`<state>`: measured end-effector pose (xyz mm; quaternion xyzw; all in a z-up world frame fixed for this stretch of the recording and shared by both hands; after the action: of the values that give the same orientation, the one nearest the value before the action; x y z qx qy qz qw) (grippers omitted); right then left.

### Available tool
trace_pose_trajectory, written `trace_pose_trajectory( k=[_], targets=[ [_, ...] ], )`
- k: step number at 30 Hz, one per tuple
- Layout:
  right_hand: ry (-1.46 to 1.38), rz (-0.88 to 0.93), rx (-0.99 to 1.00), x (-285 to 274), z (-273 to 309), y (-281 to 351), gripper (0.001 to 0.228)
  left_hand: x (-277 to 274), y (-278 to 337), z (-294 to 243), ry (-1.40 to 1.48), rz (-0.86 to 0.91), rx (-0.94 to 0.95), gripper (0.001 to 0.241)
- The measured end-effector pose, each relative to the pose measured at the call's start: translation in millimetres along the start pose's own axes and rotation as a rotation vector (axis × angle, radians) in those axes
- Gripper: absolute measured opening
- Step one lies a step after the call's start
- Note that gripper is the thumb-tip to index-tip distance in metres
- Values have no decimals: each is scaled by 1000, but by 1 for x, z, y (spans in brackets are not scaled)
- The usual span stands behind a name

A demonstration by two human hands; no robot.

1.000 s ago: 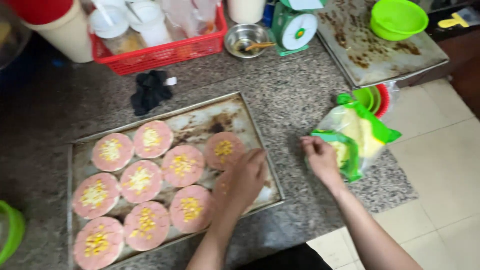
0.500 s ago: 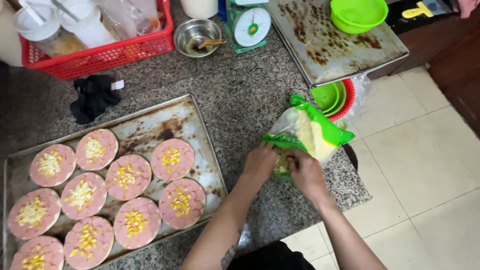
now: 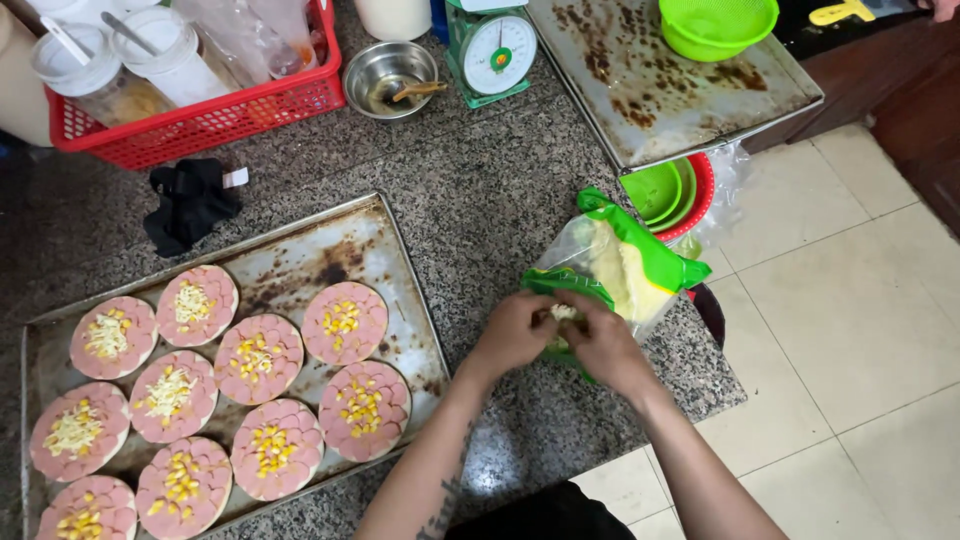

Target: Adding toppings to mini pizzas and frying sausages in a pan.

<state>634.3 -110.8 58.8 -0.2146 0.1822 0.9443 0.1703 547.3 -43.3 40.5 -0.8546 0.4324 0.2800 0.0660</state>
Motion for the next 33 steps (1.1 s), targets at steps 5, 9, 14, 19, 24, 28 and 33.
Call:
trace_pose_trajectory(
  k=[5,9,14,19,24,28,33],
  targets=[
    [99,-69,23,-2,-4,-5,29,8,3,16,156,-8,-6,30],
    [201,-113,39,5,-43,-19,22,25,-9,51,135,-81,0,22],
    [226,-171,24,3,-40,-12,21,21,-10,73,62,-175,-27,21],
    [235,-194,-77,7,-19,-5,23,8,1,70,202,-170,-43,22],
    [71,-254,-59,18,23,3,28,-33,26,63,338,-270,-82,22],
    [-708,-50,272,93,24,-19,44,-92,70,62,373,-356,-119,20],
    [-755,283,398,199,67,-25,40,-153,124,116,-60,-362,-320,24]
  ],
)
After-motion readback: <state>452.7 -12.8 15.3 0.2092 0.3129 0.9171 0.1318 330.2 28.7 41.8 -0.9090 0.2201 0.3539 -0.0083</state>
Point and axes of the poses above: each hand's wrist, its own y-axis away from the middle knuckle, its own x-axis out of the palm, z = x × y, the point moved 8 cm from there along -y, towards the middle knuckle, and after that the axes turned 12 degrees about -y, right-handed, at the moved point
